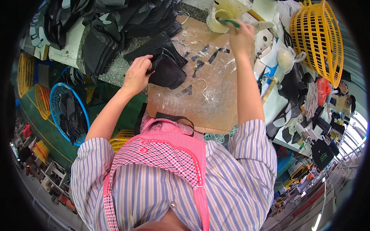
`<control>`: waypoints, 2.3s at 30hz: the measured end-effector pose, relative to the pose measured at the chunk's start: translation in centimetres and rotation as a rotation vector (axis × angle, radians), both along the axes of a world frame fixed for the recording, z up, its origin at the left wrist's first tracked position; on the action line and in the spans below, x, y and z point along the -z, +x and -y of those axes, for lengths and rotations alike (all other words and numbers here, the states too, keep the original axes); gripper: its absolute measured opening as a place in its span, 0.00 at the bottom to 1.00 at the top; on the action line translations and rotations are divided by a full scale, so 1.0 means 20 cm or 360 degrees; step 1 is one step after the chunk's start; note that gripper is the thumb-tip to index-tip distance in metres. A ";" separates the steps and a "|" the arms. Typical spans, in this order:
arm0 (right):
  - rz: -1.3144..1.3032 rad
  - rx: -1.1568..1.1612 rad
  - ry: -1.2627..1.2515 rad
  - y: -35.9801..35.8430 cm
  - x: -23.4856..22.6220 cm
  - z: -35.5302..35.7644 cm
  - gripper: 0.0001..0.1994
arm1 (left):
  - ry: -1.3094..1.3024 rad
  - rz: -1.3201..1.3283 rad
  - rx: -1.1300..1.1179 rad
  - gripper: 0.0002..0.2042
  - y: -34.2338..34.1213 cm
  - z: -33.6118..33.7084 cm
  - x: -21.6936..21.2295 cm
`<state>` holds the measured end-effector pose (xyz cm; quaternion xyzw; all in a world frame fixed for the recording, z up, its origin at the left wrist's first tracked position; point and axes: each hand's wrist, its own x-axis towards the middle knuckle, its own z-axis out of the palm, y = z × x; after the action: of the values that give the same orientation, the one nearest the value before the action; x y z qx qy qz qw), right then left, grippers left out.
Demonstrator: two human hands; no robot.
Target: Apply adhesive to shoe upper components using a hand-held spreader tool.
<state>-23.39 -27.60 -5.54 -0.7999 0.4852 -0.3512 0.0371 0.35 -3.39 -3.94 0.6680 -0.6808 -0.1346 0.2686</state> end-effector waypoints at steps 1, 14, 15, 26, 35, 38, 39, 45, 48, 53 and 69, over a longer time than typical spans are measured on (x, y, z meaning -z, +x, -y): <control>0.0002 0.0013 -0.0002 0.01 -0.05 0.02 0.08 | 0.0032 0.0117 0.0068 0.07 0.01 -0.02 -0.01; 0.0552 -0.0726 0.1083 0.30 -0.09 -0.40 0.06 | -0.0612 0.0346 0.0022 0.07 0.08 0.07 0.06; 0.0398 -0.0726 0.0938 0.32 -0.08 -0.40 0.06 | -0.0604 0.0259 0.0092 0.07 0.09 0.05 0.04; 0.0587 -0.0532 0.0901 0.25 -0.13 -0.44 0.05 | -0.0879 0.0583 -0.0413 0.10 0.10 0.03 -0.40; 0.0328 -0.0763 0.0804 0.46 -0.04 -0.44 0.08 | -0.0316 0.0473 0.0078 0.09 -0.11 -0.14 0.07; 0.0326 -0.0844 0.0595 0.50 -0.07 -0.45 0.08 | -0.0298 0.0449 0.0058 0.09 -0.09 -0.15 0.09; 0.0053 -0.0931 0.0676 0.43 -0.09 -0.52 0.07 | -0.0300 0.0453 0.0052 0.09 -0.08 -0.16 0.10; 0.0080 -0.0912 0.1063 0.25 -0.18 -0.60 0.07 | -0.0339 0.0316 -0.0047 0.07 -0.09 -0.14 0.10; 0.0476 -0.0724 0.1035 0.34 -0.19 -0.54 0.09 | -0.0270 0.0002 -0.0080 0.05 -0.05 -0.11 0.08; 0.0700 -0.0777 0.1704 0.17 -0.16 -0.55 0.04 | 0.0084 -0.1694 -0.1142 0.06 0.16 -0.06 0.02; 0.0263 -0.0739 0.0574 -0.16 -0.14 -0.44 0.06 | -0.1272 0.0706 -0.0914 0.15 0.47 -0.21 -0.53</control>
<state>-26.60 -18.74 -2.70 -0.8386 0.3393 -0.3054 0.2972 9.83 0.75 6.56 0.6855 -0.5093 0.3581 0.3774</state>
